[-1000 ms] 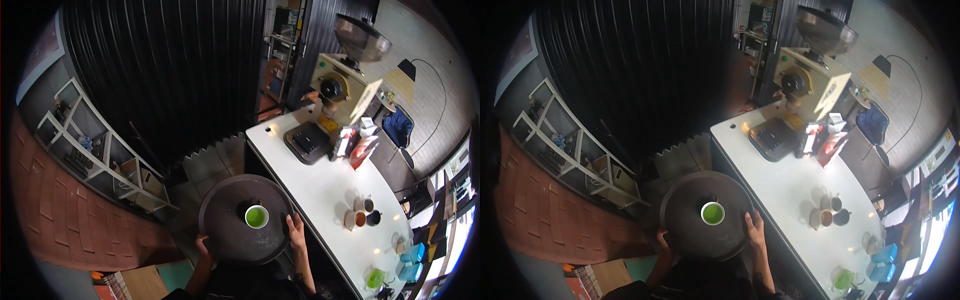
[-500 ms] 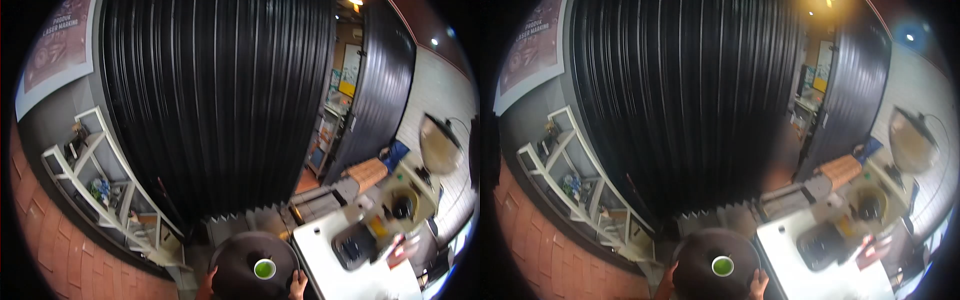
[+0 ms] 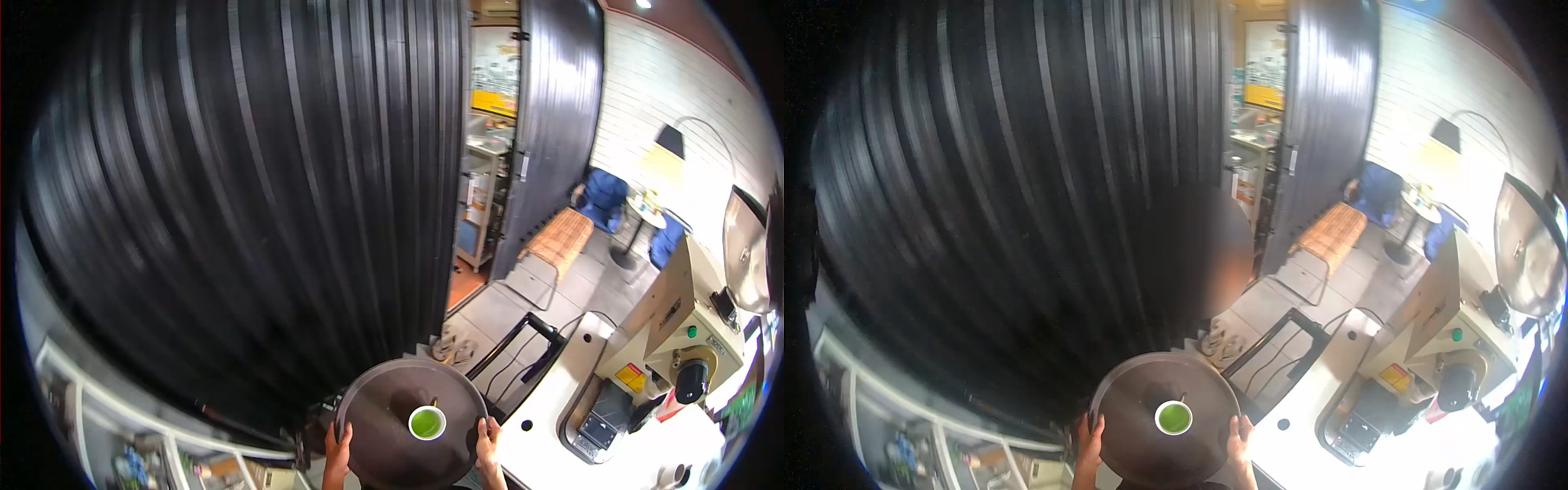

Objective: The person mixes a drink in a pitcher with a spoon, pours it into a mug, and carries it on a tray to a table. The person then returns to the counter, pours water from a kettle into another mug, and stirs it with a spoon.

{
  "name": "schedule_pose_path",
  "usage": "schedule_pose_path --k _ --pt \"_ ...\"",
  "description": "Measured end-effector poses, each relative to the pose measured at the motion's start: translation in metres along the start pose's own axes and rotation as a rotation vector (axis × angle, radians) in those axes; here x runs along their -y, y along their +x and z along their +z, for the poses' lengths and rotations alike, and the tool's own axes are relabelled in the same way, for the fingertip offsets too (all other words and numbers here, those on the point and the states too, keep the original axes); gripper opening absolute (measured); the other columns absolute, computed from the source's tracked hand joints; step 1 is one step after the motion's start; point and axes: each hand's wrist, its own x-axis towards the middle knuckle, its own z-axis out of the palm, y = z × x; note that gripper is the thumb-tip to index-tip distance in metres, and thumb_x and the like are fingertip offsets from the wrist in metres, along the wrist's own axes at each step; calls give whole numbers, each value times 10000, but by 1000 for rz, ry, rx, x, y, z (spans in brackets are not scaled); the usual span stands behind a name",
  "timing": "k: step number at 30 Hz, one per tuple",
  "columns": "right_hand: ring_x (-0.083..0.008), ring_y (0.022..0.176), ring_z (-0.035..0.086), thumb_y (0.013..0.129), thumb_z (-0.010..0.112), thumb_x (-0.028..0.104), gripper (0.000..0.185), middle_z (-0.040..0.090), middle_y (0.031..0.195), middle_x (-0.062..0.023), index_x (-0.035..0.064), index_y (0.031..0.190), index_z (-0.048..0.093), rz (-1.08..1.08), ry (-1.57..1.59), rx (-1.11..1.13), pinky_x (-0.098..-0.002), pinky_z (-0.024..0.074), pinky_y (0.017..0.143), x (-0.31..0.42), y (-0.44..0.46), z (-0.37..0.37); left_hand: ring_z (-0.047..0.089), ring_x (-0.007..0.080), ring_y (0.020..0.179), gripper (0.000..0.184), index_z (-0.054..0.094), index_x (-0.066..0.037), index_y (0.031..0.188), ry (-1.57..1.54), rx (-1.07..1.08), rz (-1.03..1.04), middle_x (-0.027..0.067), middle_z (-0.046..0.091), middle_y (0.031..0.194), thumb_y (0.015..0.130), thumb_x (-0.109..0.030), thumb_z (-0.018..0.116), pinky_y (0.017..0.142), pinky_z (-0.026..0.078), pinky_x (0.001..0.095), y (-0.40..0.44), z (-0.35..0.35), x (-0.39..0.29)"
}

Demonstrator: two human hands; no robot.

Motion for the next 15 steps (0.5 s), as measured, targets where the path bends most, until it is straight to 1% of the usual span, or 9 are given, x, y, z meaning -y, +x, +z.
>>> schedule_pose_path --k 2,5,6,9,11,12,13,14,15 --pt "-60 622 321 1018 606 203 269 372 661 67 48 806 549 3 34 -100 -301 241 530 0 13 22 532 241 1266 702 462 13 1450 214 -70 32 159 552 1387 939 -385 733 1072 411 361 45 26 -18" --pt "-52 616 311 1025 599 211 301 351 663 66 60 782 506 42 68 -490 -292 237 523 0 42 53 561 228 1208 636 506 -25 1412 219 66 119 119 603 1315 942 -391 728 1053 412 356 124 69 -31" --pt "-49 617 307 1027 598 213 304 346 671 66 64 783 494 96 62 -412 -287 237 520 11 51 50 562 190 1136 542 546 -65 1371 195 230 141 62 623 1218 954 -365 720 999 430 345 145 82 -49" --pt "-39 627 309 1033 594 203 275 361 699 75 68 811 502 155 157 -312 -268 238 516 82 71 66 541 147 959 433 582 -67 1304 233 513 192 12 605 1052 961 -291 724 896 446 311 223 127 -76" --pt "-53 656 322 1029 578 171 293 354 694 50 35 794 469 148 151 -511 -280 255 538 74 91 91 566 148 988 451 583 -63 1313 173 493 217 22 631 1085 954 -289 735 908 454 302 254 162 -87" --pt "-45 676 337 1033 575 158 273 374 722 52 50 804 473 169 205 -472 -264 268 554 83 98 93 574 139 1048 469 576 -60 1328 192 504 167 29 647 1147 953 -292 737 937 451 295 276 178 -85" --pt "-41 670 325 1032 577 153 273 369 726 63 70 796 467 172 221 -489 -260 253 552 87 106 98 587 152 1095 480 563 -59 1355 247 417 141 38 657 1189 963 -283 724 971 450 306 292 199 -82" --pt "-40 666 323 1032 576 149 267 361 724 65 71 800 469 181 209 -522 -261 253 550 93 117 105 587 152 1095 480 563 -59 1355 261 468 126 38 657 1189 963 -283 724 971 450 306 308 216 -93" --pt "-39 663 320 1031 576 145 260 352 723 67 72 804 470 200 205 -554 -262 253 548 95 126 110 573 156 1117 473 556 -57 1360 177 680 103 42 644 1207 973 -281 710 979 446 317 326 231 -107"
